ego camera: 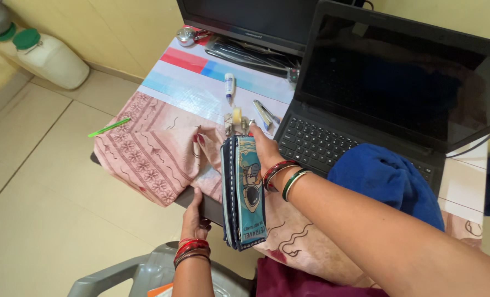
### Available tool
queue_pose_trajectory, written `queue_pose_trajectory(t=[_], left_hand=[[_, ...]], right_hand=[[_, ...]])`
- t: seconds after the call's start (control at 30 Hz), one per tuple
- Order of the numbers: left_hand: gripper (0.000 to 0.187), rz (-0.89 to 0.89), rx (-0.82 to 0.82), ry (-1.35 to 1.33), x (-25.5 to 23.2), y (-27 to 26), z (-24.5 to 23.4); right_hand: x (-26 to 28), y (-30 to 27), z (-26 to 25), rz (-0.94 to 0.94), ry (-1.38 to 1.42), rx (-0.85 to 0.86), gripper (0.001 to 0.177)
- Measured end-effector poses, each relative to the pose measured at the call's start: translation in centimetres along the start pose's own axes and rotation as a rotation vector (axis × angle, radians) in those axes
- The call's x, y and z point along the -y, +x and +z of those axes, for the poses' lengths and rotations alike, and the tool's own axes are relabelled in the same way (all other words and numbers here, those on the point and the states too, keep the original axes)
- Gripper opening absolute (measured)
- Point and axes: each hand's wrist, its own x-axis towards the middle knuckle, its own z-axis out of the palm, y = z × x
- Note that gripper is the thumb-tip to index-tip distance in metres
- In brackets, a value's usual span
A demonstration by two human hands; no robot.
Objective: The person picks up and arranges a workbook, a notepad, and a blue cloth on a desk, then places stationery items and a padlock into a pencil case before zipping it closed.
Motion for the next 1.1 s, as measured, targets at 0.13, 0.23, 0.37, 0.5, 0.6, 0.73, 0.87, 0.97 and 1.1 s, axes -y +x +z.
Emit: queue_pose_trajectory(t=[0.13, 0.23, 0.37, 0.5, 0.6, 0.73, 0.87, 0.97, 1.1], left_hand=[[0.046, 0.076, 0.079, -0.293, 0.7, 1.0, -0.2], [0.036, 0.106, 0.092, -0.467, 0.3, -0.3, 0.9], [0.036, 0.122, 0.055, -0.484, -0.4, -2.0, 1.4], [0.039, 0.13, 0.032, -0.448, -0.5, -2.4, 1.6], [0.04, 0.119, -0.02, -0.413, -0.5, -3.0, 1.4], [0.037, 0.075, 0.015, -0.373, -1.0, -3.3, 1.1], [0.036, -0.047, -0.032, -0.171, -0.8, -2.2, 0.0], [0.035, -0.048, 0.003, -0.113, -0.4, -1.0, -1.1], [0.032, 0.062, 0.099, -0.217, -0.5, -0.4, -1.0]], right_hand=[[0.3, -0.1, 1.2, -0.008, 0.007, 0.036, 0.047], [1.3, -0.8, 1.5, -0.036, 0.01, 0.039, 0.049], [2.2, -1.2, 2.1, -0.061, -0.057, -0.016, 0.049], [1.5, 0.6, 2.5, -0.063, 0.019, 0.006, 0.049], [0.7, 1.5, 2.8, -0.091, 0.017, 0.009, 0.05], [0.8, 1.2, 3.6, -0.071, -0.039, -0.042, 0.053], [1.0, 0.5, 4.4, -0.092, -0.106, -0.042, 0.054], [1.9, 0.7, 4.5, -0.143, -0.08, 0.032, 0.055], [4.3, 0.8, 4.1, -0.131, -0.122, 0.031, 0.055]])
